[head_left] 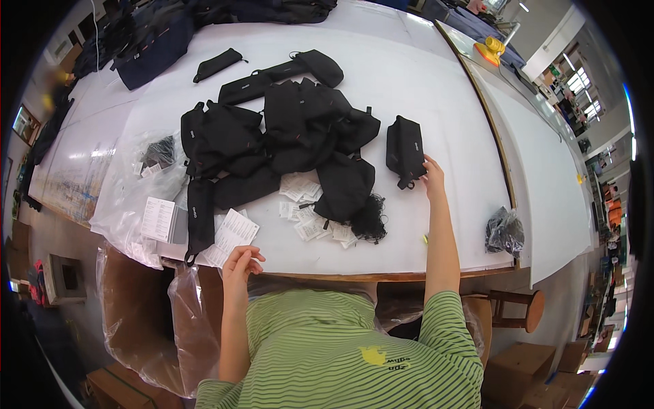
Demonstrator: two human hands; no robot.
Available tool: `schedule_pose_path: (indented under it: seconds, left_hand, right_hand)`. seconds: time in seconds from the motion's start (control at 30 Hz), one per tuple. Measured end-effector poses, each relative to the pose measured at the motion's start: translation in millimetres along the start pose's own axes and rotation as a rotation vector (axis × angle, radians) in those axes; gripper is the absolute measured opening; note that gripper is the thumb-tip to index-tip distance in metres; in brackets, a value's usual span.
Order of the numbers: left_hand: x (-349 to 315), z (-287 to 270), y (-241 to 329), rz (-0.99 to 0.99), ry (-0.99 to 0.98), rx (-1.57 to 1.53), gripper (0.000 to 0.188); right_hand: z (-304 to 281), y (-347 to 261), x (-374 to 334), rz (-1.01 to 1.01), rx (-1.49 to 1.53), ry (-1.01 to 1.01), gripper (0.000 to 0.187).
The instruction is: The person is seen putting black bags into a larger container after checking tags and quality.
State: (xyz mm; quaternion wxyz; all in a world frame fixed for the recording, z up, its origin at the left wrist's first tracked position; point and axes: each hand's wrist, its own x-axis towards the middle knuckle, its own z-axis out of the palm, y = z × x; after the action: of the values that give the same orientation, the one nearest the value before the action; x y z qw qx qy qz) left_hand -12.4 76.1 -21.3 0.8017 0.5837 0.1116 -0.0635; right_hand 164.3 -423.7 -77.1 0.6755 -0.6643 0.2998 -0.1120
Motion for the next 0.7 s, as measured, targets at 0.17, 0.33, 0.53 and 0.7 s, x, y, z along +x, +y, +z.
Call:
schedule_pose_path:
  seconds: [0.17, 0.33, 0.53, 0.7]
  left_hand:
    - [3.4, 1.7, -0.2, 0.07, -0.002, 0.174, 0.018]
    - [17.3, 0.7, 3.8, 0.426, 0.075, 0.853, 0.025]
    - [45.1, -26.1, -26.1, 0.574, 0.236, 1.362, 0.047]
    - [48.1, -33.8, -21.4, 0.452, 0.11, 1.281, 0.045]
  right_hand:
    - [9.8, -1.3, 2.1, -0.109, -0.25, 0.133, 0.044]
    - [34.6, -14.4, -50.9, -0.635, -0.586, 0.481, 0.046]
    - [71.9, -45.3, -171.0, -0.527, -0.621, -0.165, 0.02]
    - [62.8, -18.7, -170.8, -0.588, -0.867, -0.258, 0.012]
